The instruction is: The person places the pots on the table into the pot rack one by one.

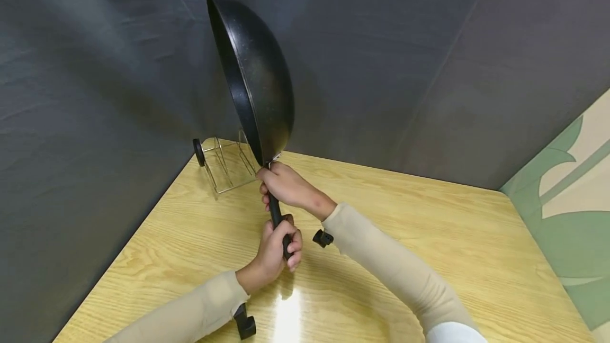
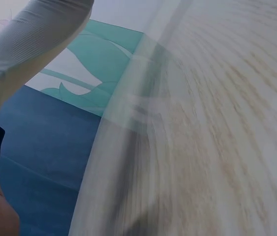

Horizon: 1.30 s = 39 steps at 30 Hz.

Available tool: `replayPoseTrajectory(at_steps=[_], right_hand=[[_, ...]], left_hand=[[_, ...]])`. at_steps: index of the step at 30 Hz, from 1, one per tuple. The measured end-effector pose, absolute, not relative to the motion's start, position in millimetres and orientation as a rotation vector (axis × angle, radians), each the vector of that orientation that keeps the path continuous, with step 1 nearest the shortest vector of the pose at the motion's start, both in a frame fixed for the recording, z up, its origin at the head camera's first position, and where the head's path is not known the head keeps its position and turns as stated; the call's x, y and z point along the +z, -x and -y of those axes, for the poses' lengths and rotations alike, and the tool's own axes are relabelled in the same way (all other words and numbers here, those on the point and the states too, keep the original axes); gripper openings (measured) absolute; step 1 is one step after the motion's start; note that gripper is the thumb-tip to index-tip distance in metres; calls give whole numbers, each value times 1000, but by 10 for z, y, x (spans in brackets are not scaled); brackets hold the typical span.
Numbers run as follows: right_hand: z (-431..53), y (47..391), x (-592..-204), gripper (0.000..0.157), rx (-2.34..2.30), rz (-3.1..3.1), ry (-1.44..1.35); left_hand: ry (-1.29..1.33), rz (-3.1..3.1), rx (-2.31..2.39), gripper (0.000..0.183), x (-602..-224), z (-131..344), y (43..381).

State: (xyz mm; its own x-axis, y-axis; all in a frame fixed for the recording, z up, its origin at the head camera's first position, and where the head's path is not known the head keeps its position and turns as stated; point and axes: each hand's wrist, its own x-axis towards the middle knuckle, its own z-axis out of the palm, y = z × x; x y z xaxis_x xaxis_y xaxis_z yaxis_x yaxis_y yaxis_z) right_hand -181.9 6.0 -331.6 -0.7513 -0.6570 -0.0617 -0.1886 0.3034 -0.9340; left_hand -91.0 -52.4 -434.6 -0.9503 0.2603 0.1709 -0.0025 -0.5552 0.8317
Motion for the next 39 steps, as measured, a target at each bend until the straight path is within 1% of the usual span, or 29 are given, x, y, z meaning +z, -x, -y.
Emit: replayPoseTrajectory(at_steps=[8, 11, 13, 15, 20, 23, 26, 30, 33, 36, 39], right_hand=[[71, 1828, -3326, 45, -1352, -2160, 826], [105, 1835, -3335, 44, -1320, -2196, 842], [128, 1835, -3353, 44, -1297, -2199, 840], [155, 1838, -3369, 44, -1276, -2205, 843], [232, 1856, -3405, 46, -1226, -2249, 893], [279, 1858, -3420, 47, -1201, -2270, 929], [316, 1852, -3430, 46, -1171, -2318, 956], [357, 1844, -3444, 44, -1123, -2381, 989], [389, 1843, -3458, 44, -1091, -2405, 1015], [422, 1845, -3472, 42, -1062, -2434, 1038], [448, 1847, -3489, 39, -1048, -2458, 1054]], left_hand=[[-355, -1420, 2684, 30, -4392, 591, 937], [-358, -1387, 2706, 30, -4406, 599, 952], [-339, -1361, 2702, 28, -4422, 611, 948], [-308, -1356, 2693, 30, -4431, 627, 949], [-223, -1393, 2691, 44, -4430, 656, 967], [-192, -1391, 2694, 48, -4427, 677, 968], [-185, -1356, 2695, 45, -4431, 705, 966], [-229, -1325, 2710, 33, -4462, 753, 959], [-277, -1307, 2721, 28, -4487, 785, 949], [-298, -1288, 2727, 27, -4499, 808, 950], [-265, -1270, 2742, 27, -4509, 815, 955]])
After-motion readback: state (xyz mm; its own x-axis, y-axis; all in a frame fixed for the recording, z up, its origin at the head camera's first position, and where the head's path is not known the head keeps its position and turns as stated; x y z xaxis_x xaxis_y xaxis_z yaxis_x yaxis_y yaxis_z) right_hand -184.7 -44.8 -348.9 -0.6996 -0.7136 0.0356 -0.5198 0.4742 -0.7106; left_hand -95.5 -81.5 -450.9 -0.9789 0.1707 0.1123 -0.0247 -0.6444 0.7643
